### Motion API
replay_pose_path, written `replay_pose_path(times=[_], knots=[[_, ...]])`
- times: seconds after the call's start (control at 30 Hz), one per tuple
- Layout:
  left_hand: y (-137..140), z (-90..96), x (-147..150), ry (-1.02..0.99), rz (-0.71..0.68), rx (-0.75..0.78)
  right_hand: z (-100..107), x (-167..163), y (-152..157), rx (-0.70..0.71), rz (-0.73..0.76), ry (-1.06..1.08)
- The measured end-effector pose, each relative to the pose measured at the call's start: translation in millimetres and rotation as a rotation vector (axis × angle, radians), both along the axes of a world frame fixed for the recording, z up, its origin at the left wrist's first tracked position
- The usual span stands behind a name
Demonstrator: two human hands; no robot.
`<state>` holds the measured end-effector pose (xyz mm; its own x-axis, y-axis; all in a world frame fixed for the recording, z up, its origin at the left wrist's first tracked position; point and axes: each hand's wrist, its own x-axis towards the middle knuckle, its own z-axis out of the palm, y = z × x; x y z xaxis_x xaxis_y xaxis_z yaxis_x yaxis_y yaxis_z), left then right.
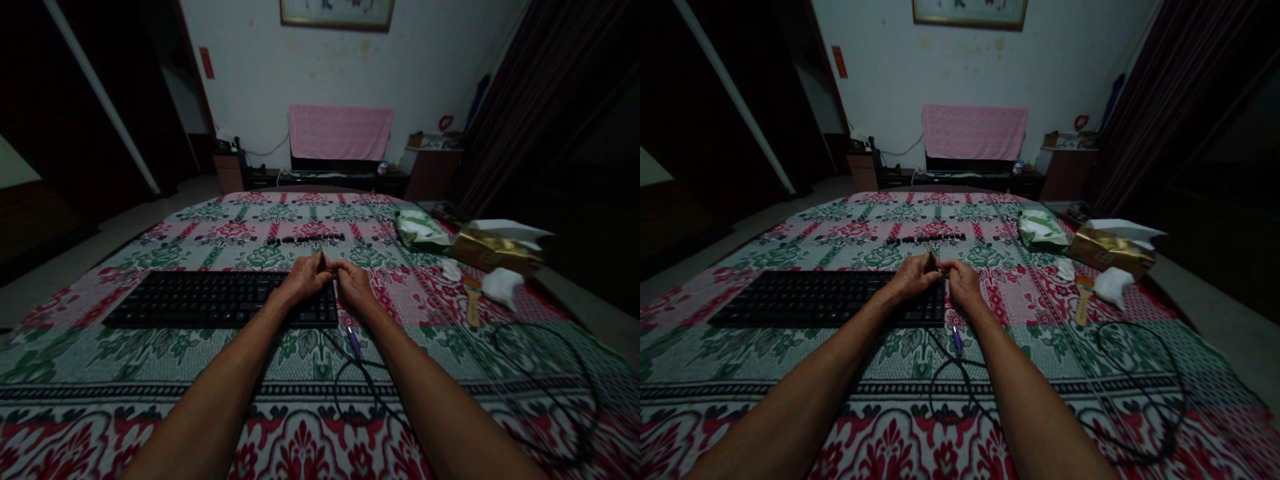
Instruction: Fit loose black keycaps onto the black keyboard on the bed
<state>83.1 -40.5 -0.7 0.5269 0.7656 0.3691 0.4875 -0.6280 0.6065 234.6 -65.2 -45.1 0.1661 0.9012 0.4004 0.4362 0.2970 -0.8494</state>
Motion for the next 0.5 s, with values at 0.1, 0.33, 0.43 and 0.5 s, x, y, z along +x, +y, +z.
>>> replay_pose_path(times=[0.1,0.33,0.43,0.5], knots=[[1,1.3,-3,-0.015,-0.035,-0.051,-1,0,0,0.009,-0.004,-0.020],[0,3.6,-7,0.031,-0.067,-0.043,-1,0,1,0.000,0.001,-0.025],[2,0.9,-11,-0.033,-0.094,-0.081,-3,1,2,-0.009,0.004,-0.017],[6,-0.8,-15,-0.068,-0.117,-0.118,-3,0,1,-0.014,-0.003,-0.008]])
